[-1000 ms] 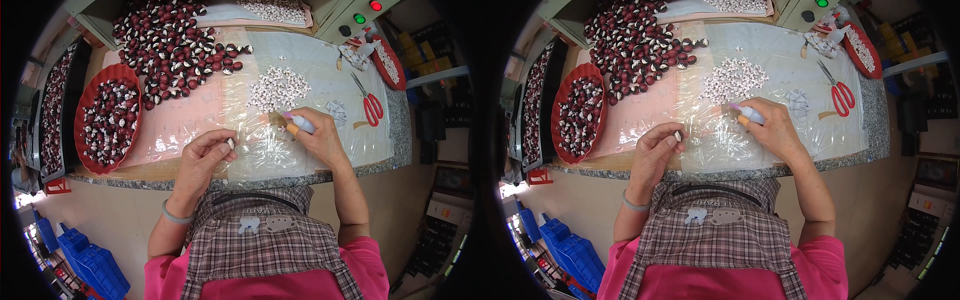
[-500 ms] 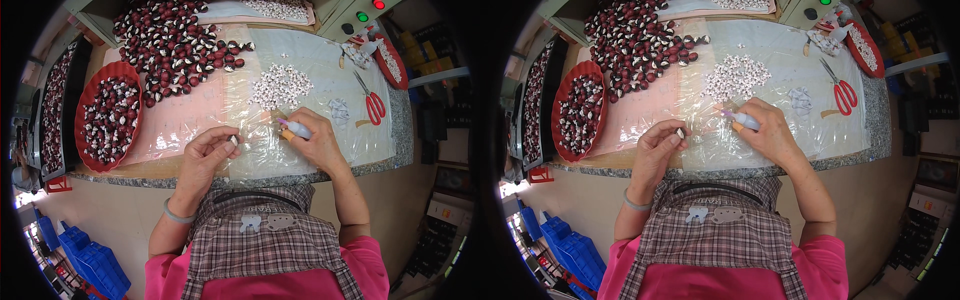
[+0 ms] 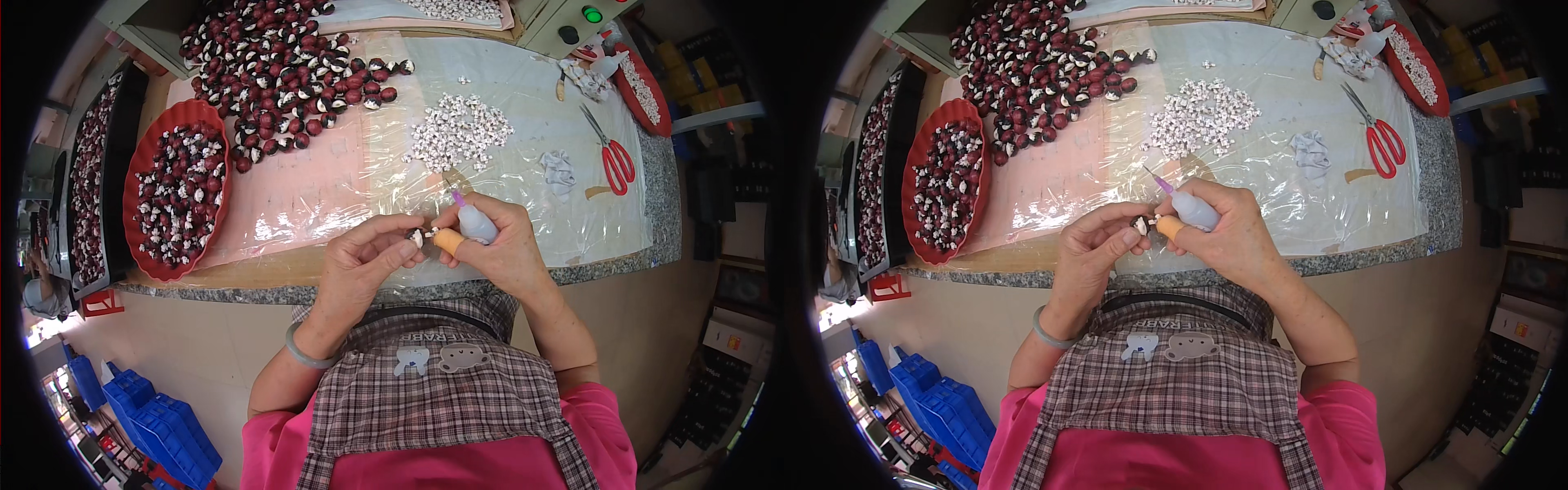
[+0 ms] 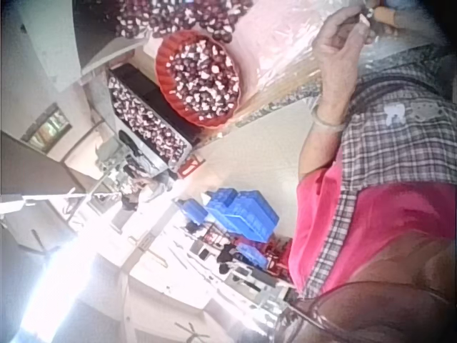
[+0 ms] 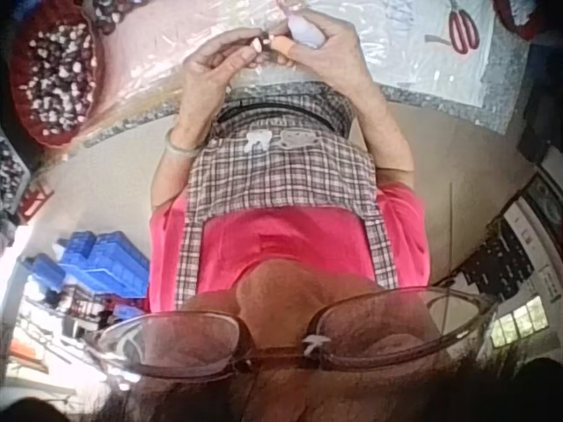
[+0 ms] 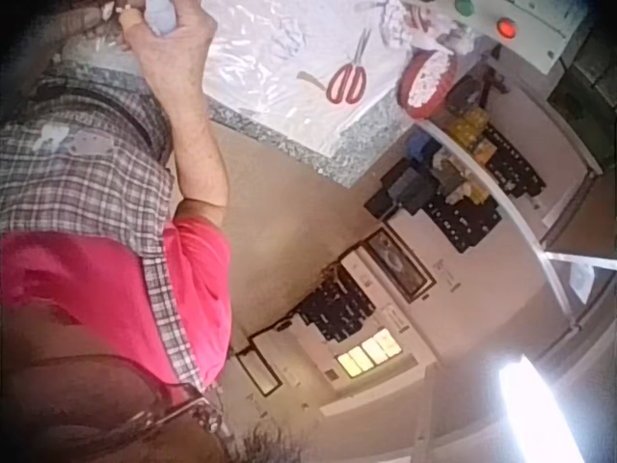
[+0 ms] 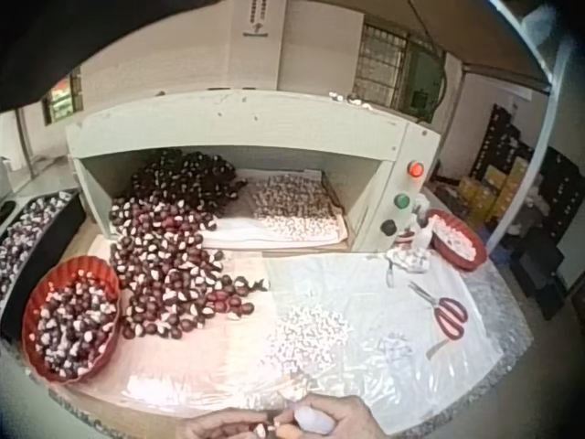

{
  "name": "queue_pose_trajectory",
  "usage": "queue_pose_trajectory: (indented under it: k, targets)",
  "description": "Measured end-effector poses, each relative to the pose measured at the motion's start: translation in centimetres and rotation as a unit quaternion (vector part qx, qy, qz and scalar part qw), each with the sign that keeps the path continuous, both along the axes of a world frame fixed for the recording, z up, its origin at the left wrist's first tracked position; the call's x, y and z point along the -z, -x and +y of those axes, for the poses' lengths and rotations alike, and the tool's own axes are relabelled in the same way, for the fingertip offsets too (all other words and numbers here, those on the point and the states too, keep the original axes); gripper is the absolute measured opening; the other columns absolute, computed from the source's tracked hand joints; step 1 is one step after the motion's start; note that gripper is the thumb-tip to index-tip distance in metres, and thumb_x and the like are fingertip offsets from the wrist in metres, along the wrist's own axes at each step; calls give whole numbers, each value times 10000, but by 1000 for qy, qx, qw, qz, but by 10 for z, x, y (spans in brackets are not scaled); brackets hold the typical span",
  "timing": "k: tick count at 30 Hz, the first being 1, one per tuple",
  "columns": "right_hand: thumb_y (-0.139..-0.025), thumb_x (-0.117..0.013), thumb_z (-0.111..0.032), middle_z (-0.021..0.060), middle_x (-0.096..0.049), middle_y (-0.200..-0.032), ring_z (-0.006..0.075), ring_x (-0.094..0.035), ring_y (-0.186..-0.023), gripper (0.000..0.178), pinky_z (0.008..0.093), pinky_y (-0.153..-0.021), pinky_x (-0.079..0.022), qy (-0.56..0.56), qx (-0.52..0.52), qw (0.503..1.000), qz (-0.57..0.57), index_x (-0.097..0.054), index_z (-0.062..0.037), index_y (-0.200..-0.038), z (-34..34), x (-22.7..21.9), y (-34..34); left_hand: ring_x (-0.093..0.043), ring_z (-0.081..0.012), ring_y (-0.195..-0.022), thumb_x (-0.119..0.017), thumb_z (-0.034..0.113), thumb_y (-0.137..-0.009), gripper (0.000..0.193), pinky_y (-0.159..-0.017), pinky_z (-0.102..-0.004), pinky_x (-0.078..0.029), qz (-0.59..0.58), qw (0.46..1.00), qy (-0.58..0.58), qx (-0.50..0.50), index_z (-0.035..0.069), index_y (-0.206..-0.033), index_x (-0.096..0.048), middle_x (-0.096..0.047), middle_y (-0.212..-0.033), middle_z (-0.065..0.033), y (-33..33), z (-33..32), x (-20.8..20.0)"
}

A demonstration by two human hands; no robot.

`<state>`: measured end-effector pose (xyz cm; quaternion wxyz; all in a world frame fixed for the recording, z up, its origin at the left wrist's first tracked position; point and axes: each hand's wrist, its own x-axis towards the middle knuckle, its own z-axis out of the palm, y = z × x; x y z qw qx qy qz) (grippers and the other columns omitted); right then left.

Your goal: Applying glue to small toy components and assembling them at a factory workbench.

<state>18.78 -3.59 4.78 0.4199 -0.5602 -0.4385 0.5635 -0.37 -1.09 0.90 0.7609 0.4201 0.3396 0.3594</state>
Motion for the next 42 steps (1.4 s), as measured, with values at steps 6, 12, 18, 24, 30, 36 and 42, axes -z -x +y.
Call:
queue_pose_trajectory:
  k: [6, 12, 18, 24, 30, 36, 42]
  targets:
    - [-821, -681, -46, 68, -661, -748, 98, -639, -620, 108, 229, -560, -531, 13, 9, 999, -35, -655, 26, -897, -5, -2, 2, -630, -116, -846, -632, 22, -882, 277, -755, -231, -512, 27, 999, -27, -7, -16, -1155, -609, -647, -984, -69, -1, -2, 5]
    - [-823, -664, 1, 58, -647, -739, 91, -625, -620, 93, 224, -556, -526, 21, 13, 999, -49, -651, 39, -907, -7, 0, 7, -636, -133, -854, -669, -20, -832, 282, -776, -234, -526, 42, 991, -117, -42, -8, -1113, -639, -625, -983, -80, -6, -4, 9]
    - [-841, -657, -20, 57, -648, -736, 91, -624, -611, 87, 220, -536, -515, 6, 44, 999, -31, -644, 34, -907, -12, 10, 17, -644, -158, -810, -691, -33, -790, 277, -709, -247, -550, 182, 933, -299, -87, 3, -1063, -669, -635, -934, -107, -7, -6, 4]
    - [-844, -663, -39, 39, -643, -765, 73, -594, -597, 121, 207, -518, -480, -5, 14, 1000, -27, -642, 3, -956, -6, 8, 14, -635, -158, -868, -663, -15, -826, 274, -734, -264, -558, 109, 973, -195, -53, -10, -1099, -638, -606, -985, -98, -3, 0, 5]
    - [-850, -651, -21, 9, -598, -806, 63, -555, -632, 241, 206, -548, -470, -29, 3, 999, 27, -634, -25, -1090, -4, -2, 0, -589, -141, -881, -480, -32, -852, 213, -706, -255, -516, 13, 991, -83, -104, -20, -1053, -549, -569, -1039, -64, 28, 37, -4]
    - [-854, -651, -46, 2, -606, -781, 49, -545, -595, 205, 175, -501, -414, -38, -23, 999, -24, -633, -21, -1057, -10, 8, -7, -542, -219, -848, -618, -32, -743, 233, -738, -323, -473, 423, 763, -450, -193, 36, -966, -614, -581, -1006, -95, 48, 90, -11]
    - [-847, -668, -51, 18, -612, -797, 61, -547, -617, 212, 194, -543, -449, -43, -14, 999, -24, -639, -13, -1053, -12, 12, -10, -545, -321, -868, -640, -30, -722, 239, -732, -412, -471, 524, 606, -582, -142, 40, -948, -606, -571, -965, -126, 45, 105, -1]
